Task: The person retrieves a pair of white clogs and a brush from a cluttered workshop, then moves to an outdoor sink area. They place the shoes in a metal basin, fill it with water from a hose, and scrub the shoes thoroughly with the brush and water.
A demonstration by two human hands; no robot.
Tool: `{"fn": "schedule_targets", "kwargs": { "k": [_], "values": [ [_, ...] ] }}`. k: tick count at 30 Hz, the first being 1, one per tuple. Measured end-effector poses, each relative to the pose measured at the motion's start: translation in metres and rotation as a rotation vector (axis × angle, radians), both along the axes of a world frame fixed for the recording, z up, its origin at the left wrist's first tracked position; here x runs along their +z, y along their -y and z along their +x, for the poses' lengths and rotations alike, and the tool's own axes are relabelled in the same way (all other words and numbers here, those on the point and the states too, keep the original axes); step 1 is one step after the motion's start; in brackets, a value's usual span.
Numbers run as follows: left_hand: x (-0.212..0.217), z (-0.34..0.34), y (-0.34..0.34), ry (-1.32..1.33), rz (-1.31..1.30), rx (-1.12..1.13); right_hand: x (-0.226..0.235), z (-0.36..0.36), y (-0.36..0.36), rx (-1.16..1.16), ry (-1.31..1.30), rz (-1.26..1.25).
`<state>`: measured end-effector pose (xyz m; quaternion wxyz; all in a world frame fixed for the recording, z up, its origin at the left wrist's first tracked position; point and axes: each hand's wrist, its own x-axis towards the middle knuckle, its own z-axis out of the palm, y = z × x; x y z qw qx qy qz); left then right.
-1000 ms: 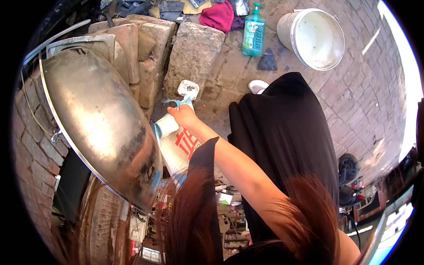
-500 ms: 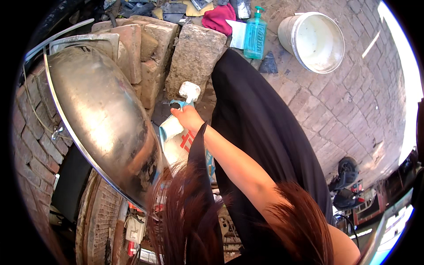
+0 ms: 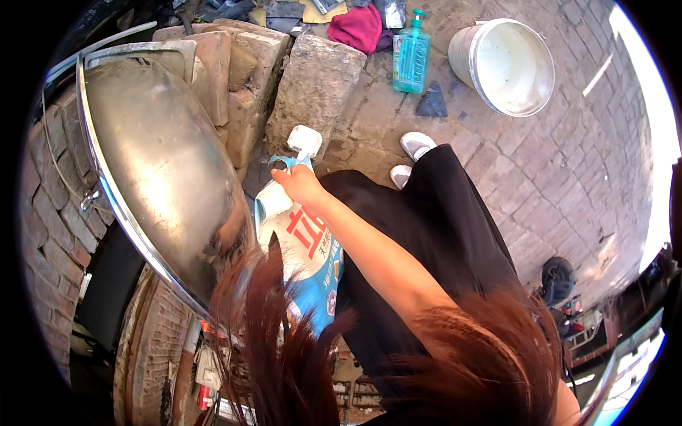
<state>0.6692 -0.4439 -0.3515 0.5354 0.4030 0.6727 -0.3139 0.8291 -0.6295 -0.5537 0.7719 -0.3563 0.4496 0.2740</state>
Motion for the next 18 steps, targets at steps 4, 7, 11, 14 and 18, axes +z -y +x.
{"fn": "schedule_targets", "kwargs": {
  "k": [4,7,11,14,18],
  "values": [
    [-0.003,-0.003,0.0,0.015,-0.007,0.003,0.007,0.0,0.009,-0.003,-0.017,0.027],
    [-0.001,-0.006,0.002,0.02,-0.006,0.004,-0.004,-0.003,0.002,0.053,-0.015,-0.044],
    [-0.001,-0.007,0.003,0.02,-0.009,0.003,-0.007,-0.007,-0.002,0.073,0.035,-0.002],
    [0.0,-0.008,0.003,0.02,-0.011,0.003,-0.007,-0.004,0.001,0.084,0.032,-0.012],
    [0.004,-0.006,0.007,0.019,-0.009,-0.004,-0.003,-0.004,0.005,0.102,0.016,-0.01]
  ]
}}
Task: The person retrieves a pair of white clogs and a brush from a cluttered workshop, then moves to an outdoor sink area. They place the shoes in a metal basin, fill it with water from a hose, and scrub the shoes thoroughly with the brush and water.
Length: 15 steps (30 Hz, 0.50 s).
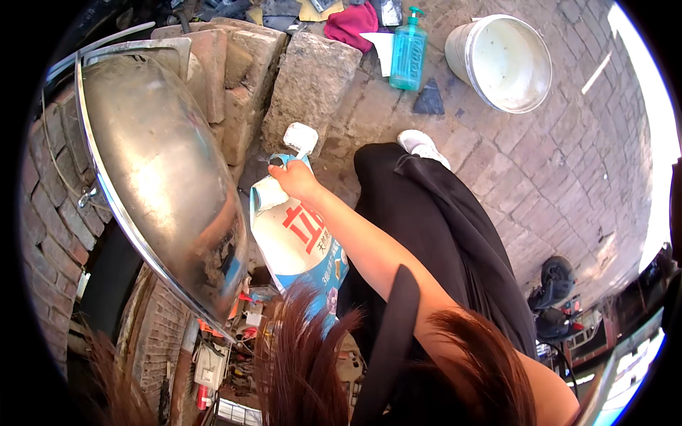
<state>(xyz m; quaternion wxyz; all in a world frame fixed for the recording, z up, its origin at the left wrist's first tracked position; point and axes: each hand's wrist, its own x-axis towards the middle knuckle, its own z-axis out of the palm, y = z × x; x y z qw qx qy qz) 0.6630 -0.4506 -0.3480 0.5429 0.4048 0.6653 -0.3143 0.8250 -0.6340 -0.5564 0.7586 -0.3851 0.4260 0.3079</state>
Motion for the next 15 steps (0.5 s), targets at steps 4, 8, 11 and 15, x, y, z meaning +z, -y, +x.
{"fn": "schedule_targets", "kwargs": {
  "k": [4,8,11,15],
  "values": [
    [-0.001,0.0,0.003,-0.006,0.0,-0.001,-0.002,0.002,0.0,-0.007,0.017,-0.038],
    [-0.002,0.0,0.001,-0.014,0.001,-0.002,-0.001,0.0,-0.001,0.059,0.067,-0.087],
    [-0.002,-0.001,0.001,-0.024,0.001,-0.004,0.007,0.001,0.004,0.09,0.087,-0.086],
    [-0.004,-0.001,-0.002,-0.027,-0.002,-0.009,0.005,0.001,-0.002,0.089,0.114,-0.114]
  ]
}}
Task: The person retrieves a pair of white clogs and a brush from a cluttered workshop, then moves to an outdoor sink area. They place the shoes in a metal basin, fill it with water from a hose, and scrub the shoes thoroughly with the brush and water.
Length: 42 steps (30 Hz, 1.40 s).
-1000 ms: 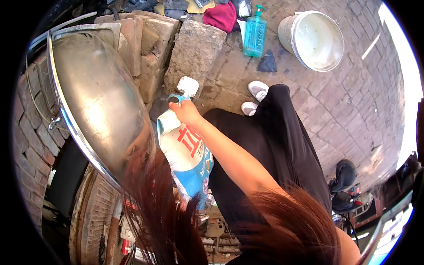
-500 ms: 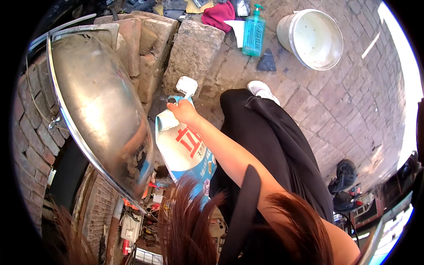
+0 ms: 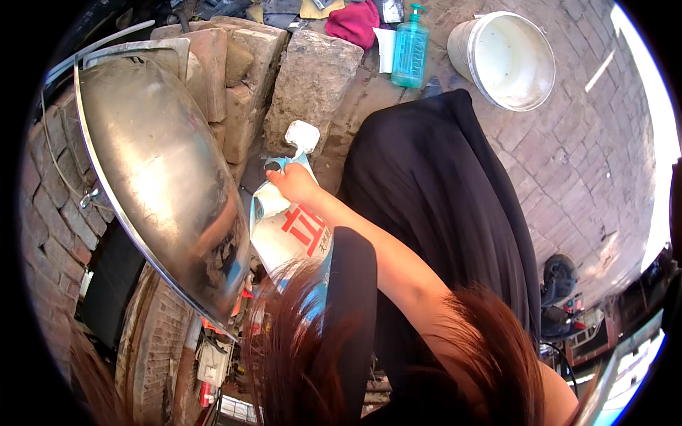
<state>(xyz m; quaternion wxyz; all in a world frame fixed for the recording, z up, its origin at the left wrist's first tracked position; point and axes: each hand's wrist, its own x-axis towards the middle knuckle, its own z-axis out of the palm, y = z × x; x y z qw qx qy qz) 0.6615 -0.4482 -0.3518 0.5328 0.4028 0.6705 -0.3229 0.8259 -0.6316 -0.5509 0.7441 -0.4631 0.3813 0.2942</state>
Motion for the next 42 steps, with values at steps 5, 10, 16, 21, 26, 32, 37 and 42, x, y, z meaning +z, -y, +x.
{"fn": "schedule_targets", "kwargs": {
  "k": [5,10,16,21,26,32,37,42],
  "values": [
    [-0.001,-0.009,-0.005,0.013,-0.016,0.006,0.016,-0.006,0.008,0.046,0.003,-0.008],
    [-0.016,-0.026,-0.018,0.043,-0.058,0.004,0.022,-0.031,0.006,0.024,-0.007,0.046],
    [-0.052,-0.073,-0.051,0.078,-0.149,0.005,0.054,-0.067,0.002,0.179,0.174,-0.087],
    [-0.096,-0.113,-0.077,0.098,-0.249,-0.005,0.063,-0.102,-0.006,0.209,0.236,-0.111],
    [-0.14,-0.146,-0.103,0.114,-0.353,-0.023,0.11,-0.138,0.017,0.317,0.275,-0.243],
    [-0.185,-0.122,-0.102,0.12,-0.276,-0.249,0.159,-0.23,0.064,-0.151,-0.031,-0.07],
    [-0.216,-0.106,-0.081,0.358,0.054,-0.355,0.196,-0.297,0.098,-0.324,-0.104,-0.185],
    [-0.205,-0.091,0.024,0.358,0.059,-0.53,0.187,-0.347,0.172,-0.441,-0.161,-0.49]
  ]
}}
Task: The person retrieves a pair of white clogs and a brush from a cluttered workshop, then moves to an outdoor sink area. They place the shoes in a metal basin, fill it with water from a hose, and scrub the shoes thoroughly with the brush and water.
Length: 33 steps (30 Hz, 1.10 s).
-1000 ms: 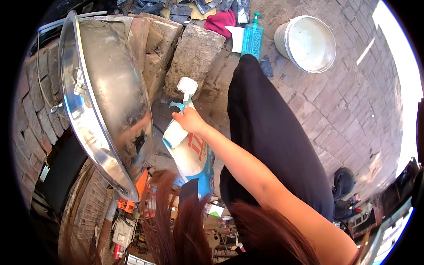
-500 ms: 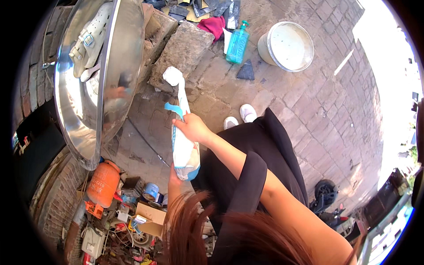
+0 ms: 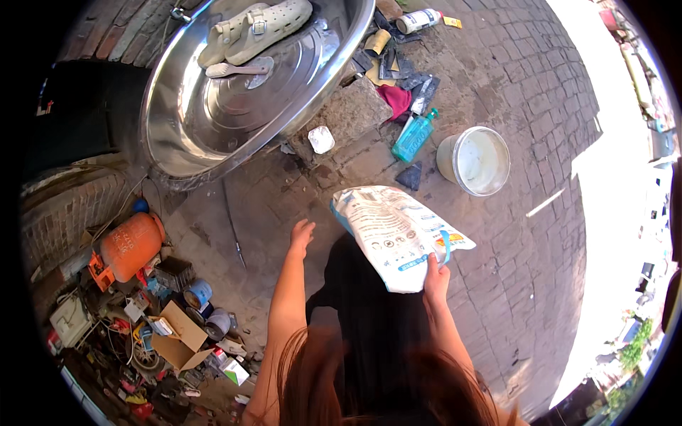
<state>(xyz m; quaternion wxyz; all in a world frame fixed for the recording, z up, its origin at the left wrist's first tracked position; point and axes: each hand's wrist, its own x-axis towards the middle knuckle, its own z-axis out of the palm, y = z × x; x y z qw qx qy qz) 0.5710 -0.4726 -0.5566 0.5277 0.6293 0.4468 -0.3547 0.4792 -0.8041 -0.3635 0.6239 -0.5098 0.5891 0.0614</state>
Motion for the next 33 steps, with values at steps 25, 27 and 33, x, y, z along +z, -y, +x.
{"fn": "schedule_targets", "kwargs": {
  "k": [25,27,33],
  "values": [
    [0.299,0.071,-0.097,0.823,1.053,0.058,0.061,0.163,0.053,0.524,0.251,-0.133],
    [0.345,0.143,-0.095,0.961,0.984,0.027,0.111,0.196,0.011,0.569,0.372,0.068],
    [0.347,0.376,-0.137,1.117,0.839,-0.5,0.174,0.301,-0.105,0.47,0.487,0.008]
  ]
}}
